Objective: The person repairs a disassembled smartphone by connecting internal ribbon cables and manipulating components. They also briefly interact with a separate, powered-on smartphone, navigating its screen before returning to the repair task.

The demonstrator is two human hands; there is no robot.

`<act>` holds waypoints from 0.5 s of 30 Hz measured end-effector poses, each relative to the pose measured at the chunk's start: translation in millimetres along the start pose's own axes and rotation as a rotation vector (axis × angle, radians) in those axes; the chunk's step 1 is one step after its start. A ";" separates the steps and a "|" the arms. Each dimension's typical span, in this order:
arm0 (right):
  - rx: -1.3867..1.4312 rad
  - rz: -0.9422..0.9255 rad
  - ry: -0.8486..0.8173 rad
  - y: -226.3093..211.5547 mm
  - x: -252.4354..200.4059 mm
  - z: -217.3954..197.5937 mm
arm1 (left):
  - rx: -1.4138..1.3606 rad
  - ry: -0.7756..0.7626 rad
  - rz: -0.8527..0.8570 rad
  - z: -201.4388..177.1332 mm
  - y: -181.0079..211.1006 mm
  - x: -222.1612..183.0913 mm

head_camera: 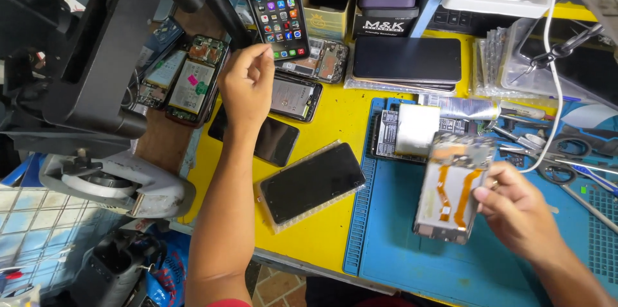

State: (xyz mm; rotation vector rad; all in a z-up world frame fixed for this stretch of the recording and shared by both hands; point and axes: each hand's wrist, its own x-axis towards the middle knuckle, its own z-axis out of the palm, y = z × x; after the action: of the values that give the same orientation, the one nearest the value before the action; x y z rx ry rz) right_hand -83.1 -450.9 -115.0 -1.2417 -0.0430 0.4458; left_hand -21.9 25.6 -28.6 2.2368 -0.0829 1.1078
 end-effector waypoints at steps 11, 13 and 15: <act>-0.050 0.020 -0.043 13.7 6.8 38.6 | -0.662 -1.045 -0.459 18.4 139.0 -27.5; -0.016 -0.136 -0.057 26.3 10.0 36.6 | -0.772 -1.097 -0.485 24.1 145.5 -38.8; 0.010 -0.131 -0.103 36.6 17.1 32.9 | -0.764 -1.186 -0.468 32.4 141.5 -48.2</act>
State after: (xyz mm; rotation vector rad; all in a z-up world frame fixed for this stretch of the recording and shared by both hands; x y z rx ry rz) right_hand -87.5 -406.1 -141.3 -1.1973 -0.2076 0.3954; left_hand -75.7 -115.8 -6.2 1.7362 -0.3697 -0.5266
